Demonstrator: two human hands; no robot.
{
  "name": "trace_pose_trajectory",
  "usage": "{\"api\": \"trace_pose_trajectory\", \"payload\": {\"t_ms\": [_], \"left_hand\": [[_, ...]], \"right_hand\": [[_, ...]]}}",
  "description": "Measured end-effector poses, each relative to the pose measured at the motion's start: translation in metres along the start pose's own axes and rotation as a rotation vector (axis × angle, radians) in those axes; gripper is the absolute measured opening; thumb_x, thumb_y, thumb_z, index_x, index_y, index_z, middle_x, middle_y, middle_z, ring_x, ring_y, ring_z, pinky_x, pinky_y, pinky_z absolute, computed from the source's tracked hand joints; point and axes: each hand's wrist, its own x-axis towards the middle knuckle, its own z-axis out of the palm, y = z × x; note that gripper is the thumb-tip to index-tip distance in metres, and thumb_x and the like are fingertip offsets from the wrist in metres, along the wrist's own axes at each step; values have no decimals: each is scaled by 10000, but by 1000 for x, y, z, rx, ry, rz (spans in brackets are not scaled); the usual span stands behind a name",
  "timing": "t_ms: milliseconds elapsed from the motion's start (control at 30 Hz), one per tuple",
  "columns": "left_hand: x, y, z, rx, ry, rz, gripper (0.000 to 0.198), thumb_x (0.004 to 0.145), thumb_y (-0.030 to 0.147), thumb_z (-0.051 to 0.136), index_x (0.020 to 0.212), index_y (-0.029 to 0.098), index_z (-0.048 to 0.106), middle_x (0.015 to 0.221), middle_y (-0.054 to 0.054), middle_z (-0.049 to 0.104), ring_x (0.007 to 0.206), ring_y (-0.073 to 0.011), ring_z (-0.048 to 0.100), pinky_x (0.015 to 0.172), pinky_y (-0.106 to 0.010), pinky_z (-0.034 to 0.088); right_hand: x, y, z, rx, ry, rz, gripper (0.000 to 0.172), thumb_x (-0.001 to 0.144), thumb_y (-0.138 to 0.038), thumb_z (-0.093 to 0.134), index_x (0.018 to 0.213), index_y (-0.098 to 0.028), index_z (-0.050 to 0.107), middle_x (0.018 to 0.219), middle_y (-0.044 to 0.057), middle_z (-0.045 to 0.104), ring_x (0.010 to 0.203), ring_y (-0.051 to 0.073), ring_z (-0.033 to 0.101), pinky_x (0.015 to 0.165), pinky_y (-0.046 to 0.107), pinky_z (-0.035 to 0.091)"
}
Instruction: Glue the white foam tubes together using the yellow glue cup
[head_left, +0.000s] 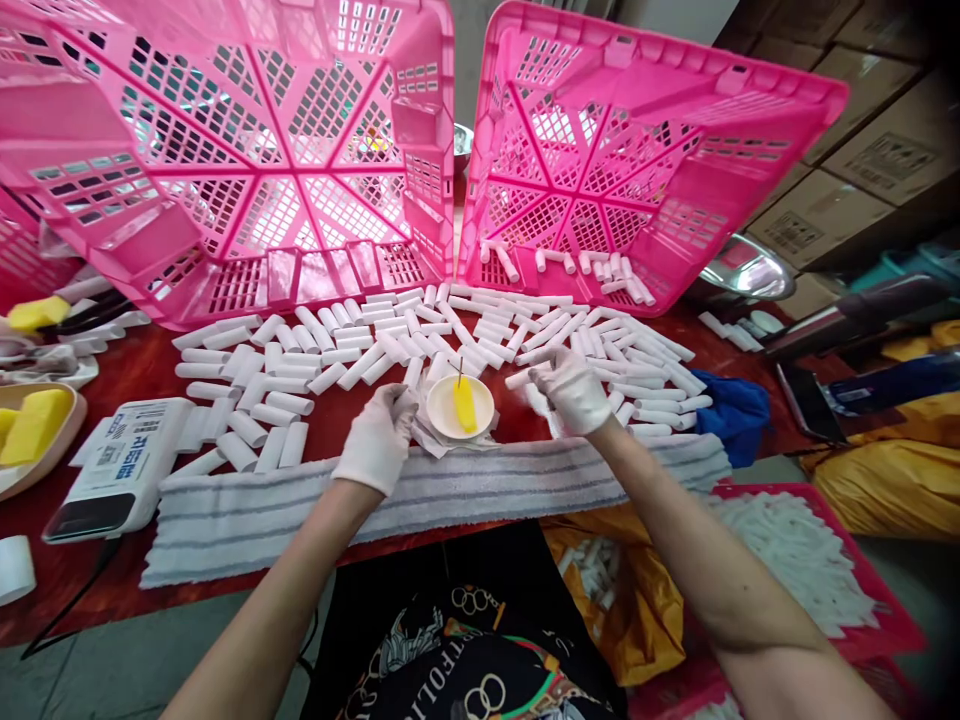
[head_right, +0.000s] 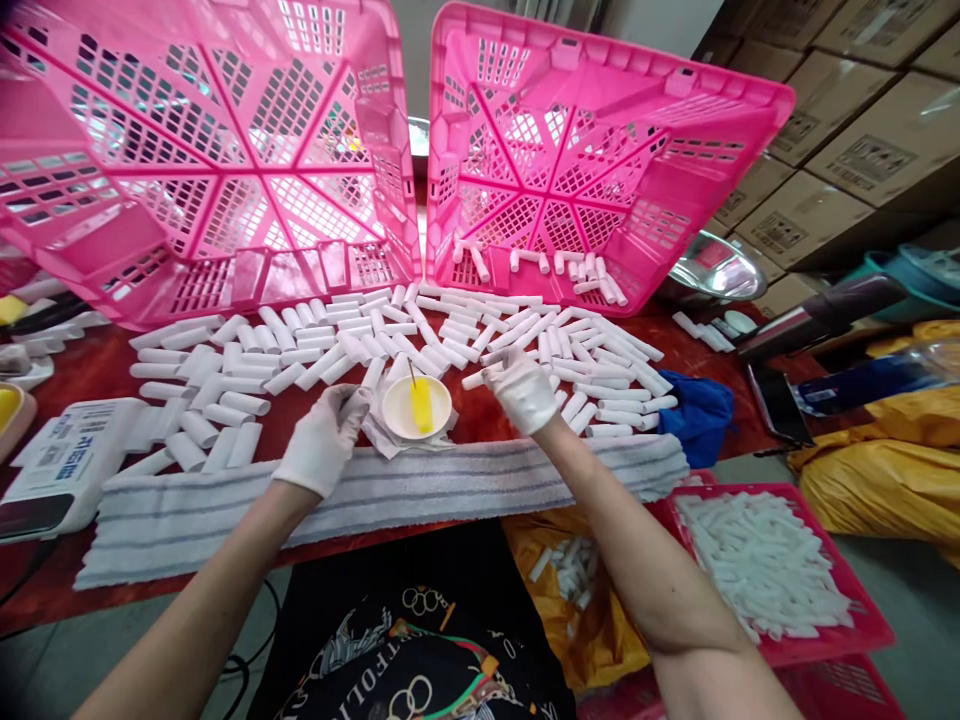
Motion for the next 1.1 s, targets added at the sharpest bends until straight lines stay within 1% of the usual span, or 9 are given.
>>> {"api": "trace_pose_trajectory", "payload": {"t_ms": [100,167,267,333,433,633,800,1000,1100], "left_hand": [[2,7,12,-28,-46,-60,436,847,425,389,1182,157,466,1036,-122,632,906,-225,614,799,-325,461],[5,10,15,-7,-58,-73,432,847,422,390,1177,154,474,1043,-130,630,924,-237,612,803,-331,460],[9,10,15,7,-70,-66,433,852,424,384,1172,149,482,1036,-134,633,928,-240,612,805,-335,459],[10,9,15,8,-84,-60,435,850,423,393,1171,144,486,1039,-136,633,923,-236,614,805,-331,460],[10,10,15,-6,-101,-53,430,845,416,410,1170,145,490,1057,-134,630,926,-230,615,803,-316,461],[9,12,15,14,-112,-57,436,848,435,396,1164,153,498,1030,-126,640,933,-252,615,804,-328,458],[8,10,16,-18,-95,-46,423,847,439,398,1150,164,503,1039,-116,639,933,-231,616,807,-310,458],[9,12,16,-20,-108,-61,422,840,429,414,1161,171,504,1030,-112,647,927,-238,616,808,-323,457],[10,14,15,-25,-113,-81,417,836,424,426,1150,163,511,1004,-118,653,911,-231,621,799,-313,461]], "right_hand": [[-11,-8,11,407,-175,123,478,855,-498,395,1124,-131,543,684,31,643,468,106,544,447,241,442],[-13,-13,26,550,-191,174,469,835,-502,437,1102,-145,584,740,45,658,536,118,578,497,251,469],[-11,-13,44,393,-31,45,338,799,-419,531,990,-170,655,881,58,673,753,144,615,700,271,494],[-10,-9,48,273,-22,-65,261,779,-373,564,904,-176,681,858,47,669,791,151,604,762,278,478],[-12,-5,48,205,-95,-81,244,780,-374,567,864,-176,681,705,19,640,663,139,578,678,272,480],[-21,-5,55,216,-47,-41,302,831,-396,513,1029,-204,634,941,38,664,819,149,615,759,270,483],[-23,0,53,-72,-70,-170,237,792,-382,574,869,-189,689,696,28,621,644,130,563,620,242,445],[-31,-6,53,76,-26,-119,328,832,-382,521,1071,-188,635,880,47,661,750,132,607,691,240,480],[-34,-3,54,-48,-17,-233,253,818,-337,545,977,-191,678,743,37,626,665,126,566,651,247,466]]}}
